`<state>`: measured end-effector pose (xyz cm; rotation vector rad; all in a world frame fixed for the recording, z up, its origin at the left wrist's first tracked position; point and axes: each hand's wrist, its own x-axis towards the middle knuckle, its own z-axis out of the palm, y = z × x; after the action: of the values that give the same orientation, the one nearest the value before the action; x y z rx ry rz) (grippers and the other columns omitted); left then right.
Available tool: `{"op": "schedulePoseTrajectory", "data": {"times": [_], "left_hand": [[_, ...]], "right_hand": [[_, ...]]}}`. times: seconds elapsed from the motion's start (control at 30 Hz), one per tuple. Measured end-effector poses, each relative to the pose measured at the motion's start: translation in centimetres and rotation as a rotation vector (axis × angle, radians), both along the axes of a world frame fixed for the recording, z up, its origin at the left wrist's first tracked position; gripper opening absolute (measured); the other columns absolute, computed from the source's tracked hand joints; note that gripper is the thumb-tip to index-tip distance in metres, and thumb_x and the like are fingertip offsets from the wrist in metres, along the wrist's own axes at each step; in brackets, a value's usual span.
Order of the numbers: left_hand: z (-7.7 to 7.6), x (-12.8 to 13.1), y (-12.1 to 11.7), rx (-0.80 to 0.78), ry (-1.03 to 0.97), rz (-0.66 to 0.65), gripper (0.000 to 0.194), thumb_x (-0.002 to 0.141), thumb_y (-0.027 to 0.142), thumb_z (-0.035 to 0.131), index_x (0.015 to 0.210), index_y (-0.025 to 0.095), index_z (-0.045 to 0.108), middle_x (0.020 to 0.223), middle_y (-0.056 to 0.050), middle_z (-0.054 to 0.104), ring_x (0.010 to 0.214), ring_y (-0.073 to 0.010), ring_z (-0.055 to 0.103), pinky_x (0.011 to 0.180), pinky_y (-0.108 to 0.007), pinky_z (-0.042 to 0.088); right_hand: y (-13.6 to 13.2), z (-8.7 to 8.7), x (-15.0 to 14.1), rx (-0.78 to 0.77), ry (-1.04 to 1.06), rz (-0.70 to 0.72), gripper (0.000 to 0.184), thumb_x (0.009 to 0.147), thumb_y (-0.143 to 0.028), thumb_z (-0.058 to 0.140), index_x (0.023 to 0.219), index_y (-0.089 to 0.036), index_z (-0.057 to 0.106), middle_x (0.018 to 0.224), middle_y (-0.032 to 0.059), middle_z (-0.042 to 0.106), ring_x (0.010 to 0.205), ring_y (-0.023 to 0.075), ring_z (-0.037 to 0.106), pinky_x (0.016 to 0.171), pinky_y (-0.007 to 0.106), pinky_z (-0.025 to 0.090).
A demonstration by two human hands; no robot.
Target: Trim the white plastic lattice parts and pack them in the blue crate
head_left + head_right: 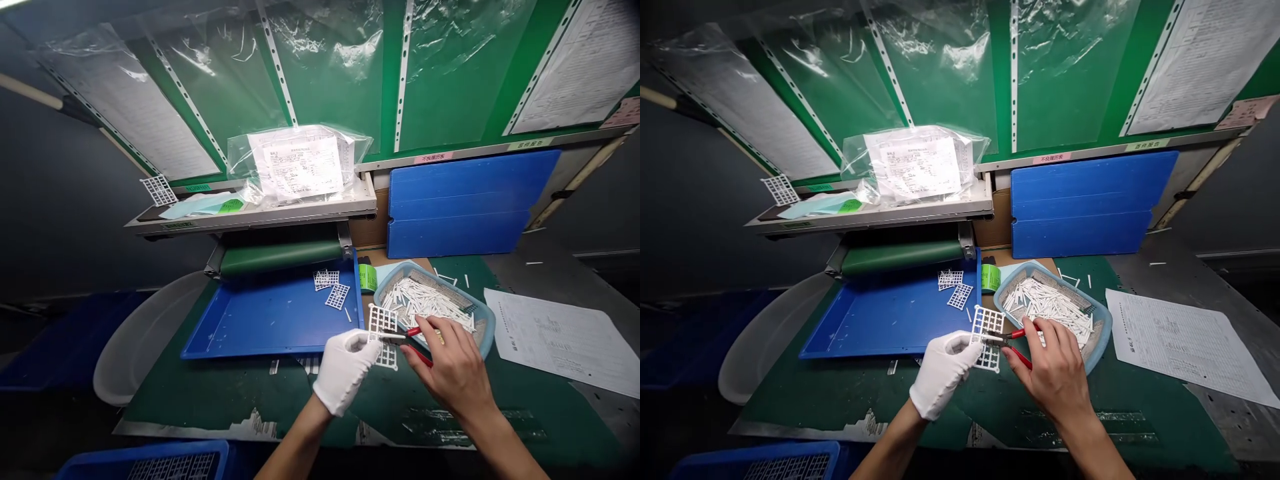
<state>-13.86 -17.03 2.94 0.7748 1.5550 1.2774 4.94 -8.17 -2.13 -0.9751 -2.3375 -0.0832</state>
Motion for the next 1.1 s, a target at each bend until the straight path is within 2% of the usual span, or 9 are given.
{"op": "schedulePoseTrajectory", "data": {"times": [0.07, 0.13, 0.23, 0.33, 0.5, 0.63, 0.73, 0.9, 1.1], "left_hand": [[-0.2, 0.4, -0.2, 0.144, -0.123, -0.015, 0.039, 0.079, 0.045, 0.073, 0.109, 0.019, 0.069, 0.106, -0.009, 0.070, 0.086, -0.0205, 0.065, 0.072, -0.030, 0.053], [-0.6, 1.3, 0.0, 0.371, -0.260, 0.032, 0.071, 0.074, 0.049, 0.078, 0.136, 0.027, 0.053, 0.139, -0.010, 0.055, 0.117, -0.0271, 0.059, 0.094, -0.036, 0.052], [-0.8, 2.3, 0.8, 0.547, -0.396, 0.150, 0.068, 0.079, 0.050, 0.073, 0.138, 0.028, 0.049, 0.142, -0.010, 0.052, 0.127, -0.0285, 0.054, 0.108, -0.039, 0.044], [-0.1, 2.2, 1.1, 0.451, -0.562, 0.104, 0.049, 0.091, 0.047, 0.059, 0.132, 0.021, 0.055, 0.123, -0.012, 0.064, 0.109, -0.0258, 0.064, 0.100, -0.039, 0.049], [2.0, 0.8, 1.3, 0.112, -0.757, -0.237, 0.051, 0.093, 0.053, 0.054, 0.126, 0.014, 0.062, 0.116, -0.014, 0.068, 0.089, -0.0204, 0.068, 0.077, -0.031, 0.055], [3.0, 1.2, 2.4, -0.072, -0.783, -0.498, 0.045, 0.093, 0.051, 0.054, 0.114, 0.015, 0.069, 0.111, -0.012, 0.070, 0.084, -0.0208, 0.068, 0.078, -0.035, 0.056], [2.9, 2.0, 3.4, -0.108, -0.749, -0.510, 0.034, 0.091, 0.041, 0.059, 0.107, 0.013, 0.072, 0.104, -0.012, 0.071, 0.085, -0.0222, 0.069, 0.081, -0.038, 0.056], [0.4, 3.9, 6.2, 0.104, -0.640, -0.230, 0.035, 0.080, 0.027, 0.066, 0.113, 0.014, 0.070, 0.110, -0.013, 0.071, 0.095, -0.0249, 0.068, 0.086, -0.039, 0.055], [-5.7, 7.6, 11.1, 0.375, -0.228, 0.085, 0.035, 0.086, 0.038, 0.063, 0.116, 0.019, 0.067, 0.132, -0.011, 0.062, 0.130, -0.0281, 0.052, 0.115, -0.041, 0.037]], "right_hand": [[-1.0, -0.1, -0.7, -0.058, 0.039, -0.037, 0.048, 0.093, -0.054, 0.053, 0.119, -0.013, 0.061, 0.107, 0.0151, 0.062, 0.101, 0.0304, 0.056, 0.080, 0.041, 0.048], [-2.4, -0.2, -1.9, -0.136, 0.096, -0.086, 0.045, 0.094, -0.054, 0.052, 0.115, -0.015, 0.061, 0.104, 0.0136, 0.063, 0.096, 0.0284, 0.057, 0.076, 0.040, 0.048], [-3.9, -0.3, -3.4, -0.133, 0.180, -0.106, 0.045, 0.095, -0.050, 0.051, 0.119, -0.013, 0.060, 0.107, 0.0150, 0.062, 0.100, 0.0294, 0.056, 0.083, 0.042, 0.049], [-3.1, 0.6, -3.0, 0.054, 0.182, -0.048, 0.056, 0.091, -0.050, 0.057, 0.129, -0.008, 0.056, 0.116, 0.0190, 0.060, 0.109, 0.0339, 0.055, 0.093, 0.049, 0.048], [1.7, 4.5, 0.3, 0.378, -0.018, 0.244, 0.074, 0.083, -0.062, 0.064, 0.130, -0.005, 0.056, 0.120, 0.0219, 0.061, 0.118, 0.0370, 0.052, 0.108, 0.058, 0.040], [4.6, 7.3, 2.1, 0.447, -0.167, 0.470, 0.080, 0.083, -0.074, 0.053, 0.131, -0.010, 0.057, 0.121, 0.0197, 0.062, 0.123, 0.0366, 0.049, 0.110, 0.060, 0.037], [5.9, 8.0, 2.7, 0.406, -0.249, 0.503, 0.073, 0.086, -0.076, 0.046, 0.122, -0.015, 0.063, 0.118, 0.0170, 0.063, 0.118, 0.0340, 0.051, 0.104, 0.057, 0.042], [6.9, 5.2, 3.8, 0.219, -0.239, 0.245, 0.061, 0.089, -0.068, 0.049, 0.104, -0.011, 0.066, 0.098, 0.0167, 0.063, 0.087, 0.0268, 0.053, 0.073, 0.041, 0.045], [4.4, -3.3, 2.8, -0.243, 0.023, -0.168, 0.042, 0.096, -0.055, 0.047, 0.088, -0.018, 0.063, 0.082, 0.0074, 0.060, 0.080, 0.0216, 0.056, 0.068, 0.032, 0.041]]}}
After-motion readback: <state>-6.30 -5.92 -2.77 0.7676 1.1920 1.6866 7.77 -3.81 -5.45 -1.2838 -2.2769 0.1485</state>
